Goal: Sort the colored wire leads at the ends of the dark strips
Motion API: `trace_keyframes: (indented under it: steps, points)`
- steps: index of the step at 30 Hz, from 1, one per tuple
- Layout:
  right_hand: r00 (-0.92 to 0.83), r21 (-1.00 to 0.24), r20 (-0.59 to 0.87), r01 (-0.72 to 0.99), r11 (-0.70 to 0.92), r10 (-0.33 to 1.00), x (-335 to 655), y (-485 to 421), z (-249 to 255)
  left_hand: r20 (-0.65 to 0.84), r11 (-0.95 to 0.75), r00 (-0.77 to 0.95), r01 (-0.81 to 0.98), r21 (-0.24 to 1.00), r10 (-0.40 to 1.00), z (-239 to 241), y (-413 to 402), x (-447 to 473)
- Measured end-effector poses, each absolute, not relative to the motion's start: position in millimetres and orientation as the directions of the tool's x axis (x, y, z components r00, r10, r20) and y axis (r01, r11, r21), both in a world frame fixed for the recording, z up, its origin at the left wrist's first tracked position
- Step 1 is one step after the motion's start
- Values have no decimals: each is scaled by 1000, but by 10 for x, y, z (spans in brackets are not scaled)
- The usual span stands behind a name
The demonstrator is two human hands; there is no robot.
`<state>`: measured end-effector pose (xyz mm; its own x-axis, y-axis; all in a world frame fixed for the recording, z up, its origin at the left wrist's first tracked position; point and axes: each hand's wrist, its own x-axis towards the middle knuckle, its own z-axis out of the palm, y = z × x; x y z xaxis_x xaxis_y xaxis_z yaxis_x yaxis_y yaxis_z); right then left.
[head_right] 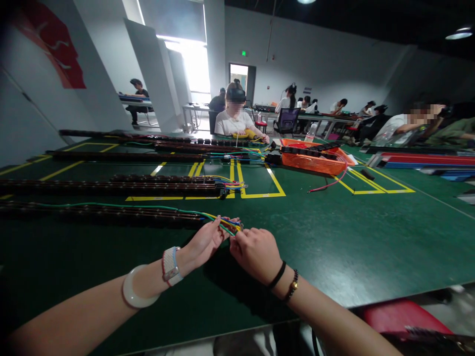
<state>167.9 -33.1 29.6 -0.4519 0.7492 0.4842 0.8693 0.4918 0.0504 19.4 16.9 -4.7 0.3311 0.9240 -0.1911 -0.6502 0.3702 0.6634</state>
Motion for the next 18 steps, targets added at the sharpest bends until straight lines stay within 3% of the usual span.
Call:
trace_keyframes:
  steps: [5,9,15,18]
  points:
    - [-280,-20,467,945,326,839,1802,102,594,-207,404,362,-641,652,909,-15,138,153]
    - [-179,-37,388,977,209,904,1864,483,539,-235,399,331,-622,674,914,50,107,157]
    - [-168,-33,188,984,177,968,1877,805,117,-243,413,350,-582,700,905,69,107,155]
    - [-203,-65,169,974,217,964,1884,870,-11,-258,416,339,-574,705,905,69,108,149]
